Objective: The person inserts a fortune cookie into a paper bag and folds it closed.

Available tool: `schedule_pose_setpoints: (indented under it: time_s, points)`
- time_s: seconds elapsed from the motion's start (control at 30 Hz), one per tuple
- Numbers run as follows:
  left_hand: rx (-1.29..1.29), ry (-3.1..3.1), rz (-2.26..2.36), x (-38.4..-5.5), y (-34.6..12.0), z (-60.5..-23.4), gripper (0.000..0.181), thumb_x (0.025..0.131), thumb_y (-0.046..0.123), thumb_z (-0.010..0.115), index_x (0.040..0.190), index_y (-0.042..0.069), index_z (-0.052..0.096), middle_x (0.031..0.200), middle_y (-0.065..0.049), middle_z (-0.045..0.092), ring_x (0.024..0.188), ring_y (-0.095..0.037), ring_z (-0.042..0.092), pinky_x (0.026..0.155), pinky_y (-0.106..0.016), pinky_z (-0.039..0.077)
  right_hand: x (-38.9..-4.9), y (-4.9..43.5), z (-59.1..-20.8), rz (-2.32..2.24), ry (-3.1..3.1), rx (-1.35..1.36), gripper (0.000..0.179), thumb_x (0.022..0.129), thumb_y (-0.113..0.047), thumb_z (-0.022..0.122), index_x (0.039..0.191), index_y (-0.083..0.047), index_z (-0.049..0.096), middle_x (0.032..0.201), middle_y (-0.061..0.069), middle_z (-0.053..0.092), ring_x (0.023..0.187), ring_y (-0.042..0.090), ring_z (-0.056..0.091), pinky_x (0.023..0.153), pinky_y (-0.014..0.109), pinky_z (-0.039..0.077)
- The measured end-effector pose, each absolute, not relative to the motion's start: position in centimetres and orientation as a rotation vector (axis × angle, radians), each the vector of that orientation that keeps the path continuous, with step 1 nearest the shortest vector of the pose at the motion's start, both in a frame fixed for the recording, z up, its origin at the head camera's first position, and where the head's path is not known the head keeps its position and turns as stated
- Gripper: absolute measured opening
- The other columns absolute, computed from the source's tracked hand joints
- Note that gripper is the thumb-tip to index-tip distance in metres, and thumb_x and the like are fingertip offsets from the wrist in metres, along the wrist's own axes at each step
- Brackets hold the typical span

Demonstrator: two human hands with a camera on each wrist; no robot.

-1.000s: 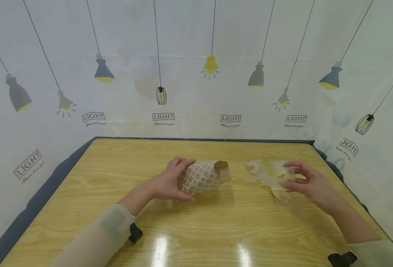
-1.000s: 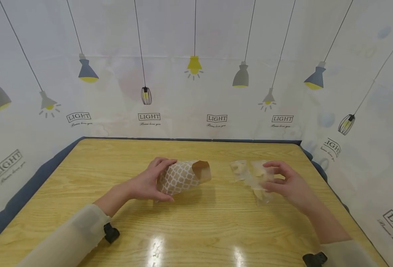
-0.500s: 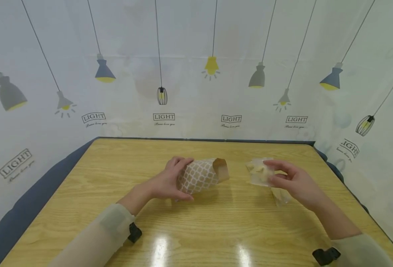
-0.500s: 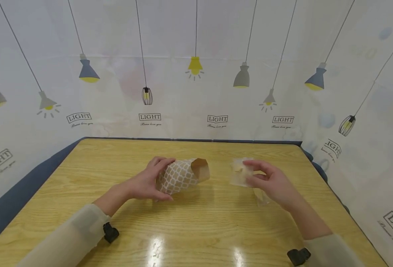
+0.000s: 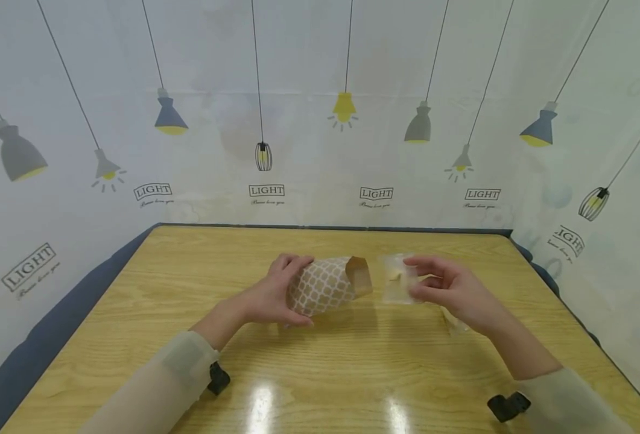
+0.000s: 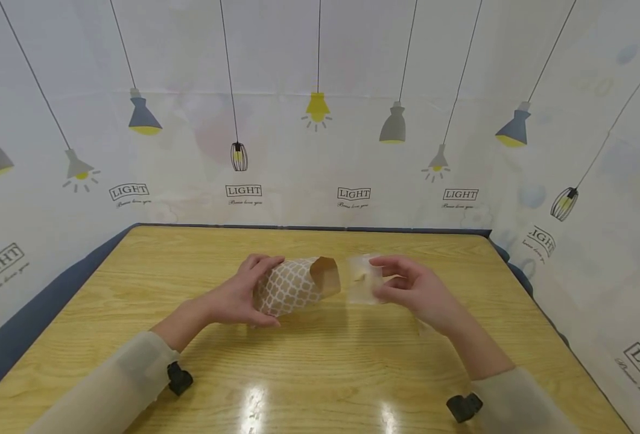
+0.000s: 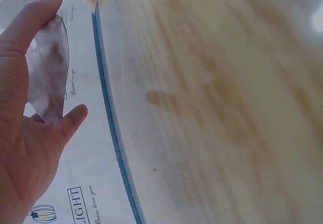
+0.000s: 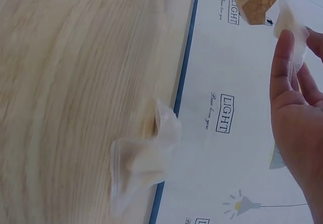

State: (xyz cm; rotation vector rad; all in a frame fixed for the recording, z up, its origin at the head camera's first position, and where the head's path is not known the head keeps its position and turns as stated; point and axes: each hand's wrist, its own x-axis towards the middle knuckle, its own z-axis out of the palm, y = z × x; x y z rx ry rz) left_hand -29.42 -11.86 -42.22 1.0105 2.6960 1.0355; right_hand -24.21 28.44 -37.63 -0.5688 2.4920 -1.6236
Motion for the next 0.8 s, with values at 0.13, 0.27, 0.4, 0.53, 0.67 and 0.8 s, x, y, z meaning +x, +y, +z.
schedule_pose_setpoints:
  time_s: [0.13,0.27,0.4,0.53,0.67,0.8]
  points:
    - [1.012,2.694,1.035,-29.5,-11.8,-42.3,0.126,0.072,0.033,0.105,0.171,0.018,0.029,0.162,-0.018,0.031,0.149,-0.038,0.036,0.124,-0.065,0.042,-24.6,27.6,-37.6,-1.619,2.456,-0.582,0.053,0.104,-0.019,0.077,0.155,-0.012,0.061,0.141,0.004,0.066,0.110,0.015,0.075,0.094,0.034,0.066]
    - [1.014,2.692,1.036,-29.5,-11.7,-42.3,0.126,0.072,0.033,0.105,0.171,0.021,0.029,0.162,-0.017,0.030,0.149,-0.037,0.035,0.124,-0.065,0.043,-25.0,26.8,-37.4,-1.597,2.429,-0.588,0.052,0.105,-0.022,0.077,0.154,-0.014,0.063,0.139,0.010,0.066,0.109,0.017,0.075,0.093,0.036,0.066]
    - [1.017,2.685,1.031,-29.5,-11.6,-42.4,0.127,0.071,0.034,0.105,0.172,0.023,0.028,0.163,-0.016,0.030,0.149,-0.037,0.035,0.124,-0.064,0.043,-25.3,26.1,-37.2,-1.565,2.420,-0.588,0.050,0.104,-0.022,0.077,0.152,-0.014,0.065,0.135,0.015,0.067,0.102,0.019,0.074,0.089,0.037,0.067]
    - [1.031,2.666,1.033,-29.5,-11.5,-42.5,0.128,0.070,0.033,0.105,0.172,0.021,0.029,0.163,-0.017,0.029,0.149,-0.038,0.036,0.123,-0.065,0.043,-25.5,25.6,-37.3,-1.533,2.432,-0.577,0.050,0.104,-0.023,0.077,0.152,-0.014,0.065,0.128,0.013,0.069,0.096,0.020,0.073,0.085,0.035,0.066]
    - [1.048,2.645,1.028,-29.4,-11.5,-42.4,0.128,0.070,0.032,0.104,0.172,0.019,0.029,0.162,-0.018,0.029,0.149,-0.038,0.036,0.123,-0.065,0.043,-25.8,25.5,-37.5,-1.526,2.443,-0.551,0.052,0.105,-0.025,0.077,0.153,-0.015,0.063,0.128,0.010,0.069,0.095,0.019,0.071,0.084,0.033,0.064]
    - [1.059,2.642,1.009,-29.3,-11.4,-42.3,0.128,0.070,0.033,0.104,0.172,0.020,0.028,0.160,-0.018,0.030,0.148,-0.038,0.035,0.123,-0.064,0.043,-26.0,25.3,-37.6,-1.539,2.449,-0.537,0.052,0.104,-0.023,0.078,0.152,-0.013,0.063,0.133,0.014,0.067,0.095,0.017,0.069,0.083,0.032,0.064]
